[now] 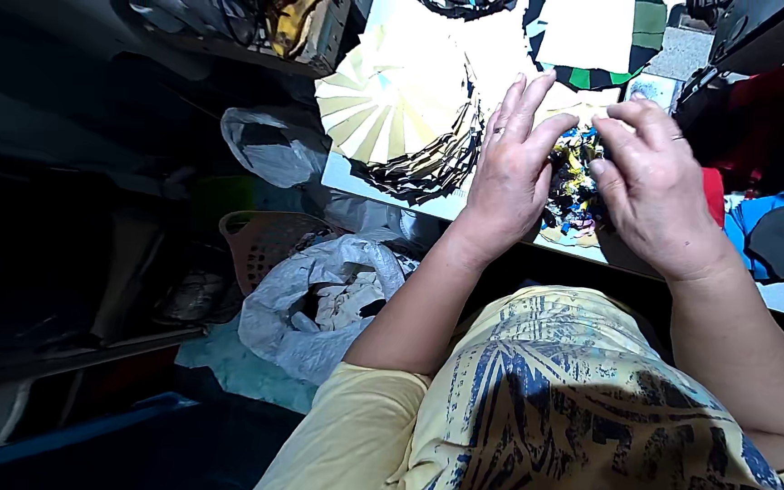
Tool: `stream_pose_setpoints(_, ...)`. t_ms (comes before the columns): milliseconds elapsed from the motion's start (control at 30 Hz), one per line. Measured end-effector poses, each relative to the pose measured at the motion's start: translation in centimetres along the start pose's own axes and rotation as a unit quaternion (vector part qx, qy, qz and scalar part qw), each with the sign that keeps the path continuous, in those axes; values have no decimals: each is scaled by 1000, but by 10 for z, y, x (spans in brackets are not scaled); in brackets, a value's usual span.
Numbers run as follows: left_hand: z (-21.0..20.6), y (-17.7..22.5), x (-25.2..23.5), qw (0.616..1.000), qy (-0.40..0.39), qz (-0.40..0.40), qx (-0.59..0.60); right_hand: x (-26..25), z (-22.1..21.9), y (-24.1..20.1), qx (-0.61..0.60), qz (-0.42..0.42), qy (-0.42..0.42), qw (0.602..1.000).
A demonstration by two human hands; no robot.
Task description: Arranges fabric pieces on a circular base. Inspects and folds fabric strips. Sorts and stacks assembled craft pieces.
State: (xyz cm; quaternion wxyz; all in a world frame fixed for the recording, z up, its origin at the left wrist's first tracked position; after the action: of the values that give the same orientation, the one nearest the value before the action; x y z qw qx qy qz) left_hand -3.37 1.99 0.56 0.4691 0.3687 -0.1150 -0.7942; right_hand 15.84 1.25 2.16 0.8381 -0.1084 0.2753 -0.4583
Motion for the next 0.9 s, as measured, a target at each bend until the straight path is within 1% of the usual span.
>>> stream_pose_setpoints(67, 3, -4, 8, 1000, 20, 8, 1, -2, -14, 0, 21, 7, -77, 997)
stream_pose_setpoints(133, 5, -7, 15, 999, 36, 14, 0, -4, -27, 5, 46, 1, -129, 991)
stream_pose_setpoints(267, 3, -17, 25, 998, 50, 23, -9, -8, -34, 10, 67, -13, -170, 983)
stream_pose_setpoints(333, 2, -20, 29, 998, 45, 29, -20, -9, -32, 8, 66, -18, -171, 983)
stream_pose_setpoints(467, -3, -20, 32, 999, 35, 20, -22, -13, -28, -4, 63, -8, -138, 988)
stream_pose_setpoints(533, -3, -20, 32, 999, 34, 12, -19, -14, -36, -8, 70, -4, -151, 986)
stream_pose_setpoints(600, -3, -20, 33, 999, 41, 7, -21, -13, -46, -7, 88, -8, -169, 982)
stream_pose_setpoints(700, -3, -19, 37, 996, 76, 7, -36, -13, -47, -5, 95, -10, -179, 979)
stream_pose_setpoints(800, -4, -20, 39, 994, 94, 26, -56, -13, -41, -8, 82, -9, -168, 982)
stream_pose_setpoints(900, -5, -19, 39, 993, 91, 39, -70, -9, -39, -15, 75, 4, -156, 985)
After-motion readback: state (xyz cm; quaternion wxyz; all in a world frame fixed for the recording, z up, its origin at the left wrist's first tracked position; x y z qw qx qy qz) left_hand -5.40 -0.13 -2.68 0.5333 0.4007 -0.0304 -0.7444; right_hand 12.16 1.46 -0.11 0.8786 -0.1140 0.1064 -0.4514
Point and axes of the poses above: each hand's wrist, its own x-axis away from the middle knuckle, its own z-axis out of the back of the hand, y = z × x, the point moved 2 cm from there along -x, towards the middle knuckle, and after that the axes turned 3 degrees about -x, right-handed, at the moved point
